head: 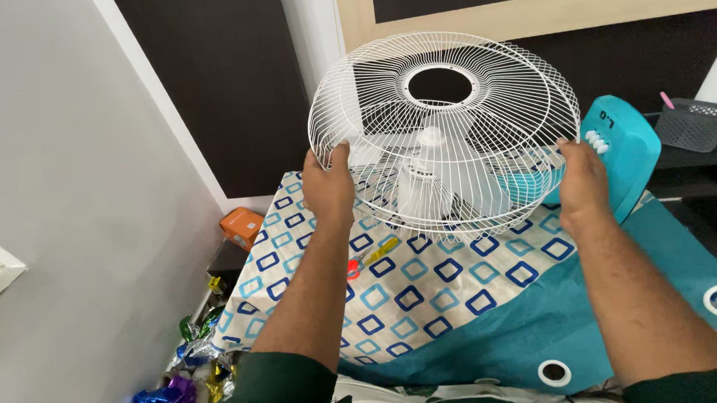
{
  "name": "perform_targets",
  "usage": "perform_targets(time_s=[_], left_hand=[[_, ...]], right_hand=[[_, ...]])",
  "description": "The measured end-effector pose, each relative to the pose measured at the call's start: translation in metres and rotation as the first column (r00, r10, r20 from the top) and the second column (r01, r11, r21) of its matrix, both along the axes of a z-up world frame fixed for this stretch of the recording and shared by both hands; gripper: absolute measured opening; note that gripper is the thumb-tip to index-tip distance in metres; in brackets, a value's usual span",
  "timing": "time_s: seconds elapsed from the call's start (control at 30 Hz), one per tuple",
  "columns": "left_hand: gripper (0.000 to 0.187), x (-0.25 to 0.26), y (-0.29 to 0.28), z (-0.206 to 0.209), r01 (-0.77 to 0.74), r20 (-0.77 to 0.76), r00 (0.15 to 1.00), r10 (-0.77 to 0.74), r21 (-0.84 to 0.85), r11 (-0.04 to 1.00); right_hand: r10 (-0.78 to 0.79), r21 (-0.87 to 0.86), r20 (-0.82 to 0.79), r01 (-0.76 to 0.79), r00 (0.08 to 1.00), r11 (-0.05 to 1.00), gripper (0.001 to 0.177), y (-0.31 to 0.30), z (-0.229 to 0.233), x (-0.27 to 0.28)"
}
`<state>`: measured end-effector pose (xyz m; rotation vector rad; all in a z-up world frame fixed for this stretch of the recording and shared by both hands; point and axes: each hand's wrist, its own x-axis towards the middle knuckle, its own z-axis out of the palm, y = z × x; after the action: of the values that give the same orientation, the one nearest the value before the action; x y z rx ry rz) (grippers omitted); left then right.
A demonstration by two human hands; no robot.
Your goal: The person assembles a table fan by attaching the front grille, fan blades, and rear grille to the motor housing. They secure the components by hand, aligning and tightening each part in sequence.
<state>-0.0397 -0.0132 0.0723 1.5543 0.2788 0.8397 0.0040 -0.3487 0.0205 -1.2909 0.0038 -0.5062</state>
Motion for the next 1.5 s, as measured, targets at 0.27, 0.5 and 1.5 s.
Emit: perform_targets(time_s=[0.27, 0.5, 1.5], left_hand=[[0.037, -0.006, 0.000, -0.011, 0.036, 0.051, 0.998, -0.033, -0.069, 0.997], [0.034, -0.004, 0.000, -0.023, 0.018, 0.085, 0.996, -0.011, -0.082, 0.996], [0.033, 0.024, 0.013, -0.043, 0.215, 0.167, 0.969, -0.181, -0.216, 0.952]], right_hand=[[0.026, -0.042, -0.037, -0.027, 0.999, 0.999, 0.049, 0.007, -0.026, -0.001], [-0.011, -0.069, -0.114, 0.003, 0.993, 0.998, 0.058, 0.007, -0.043, 0.000], [0.067, -0.059, -0.120, -0.075, 0.990, 0.995, 0.062, 0.017, -0.063, 0.008]])
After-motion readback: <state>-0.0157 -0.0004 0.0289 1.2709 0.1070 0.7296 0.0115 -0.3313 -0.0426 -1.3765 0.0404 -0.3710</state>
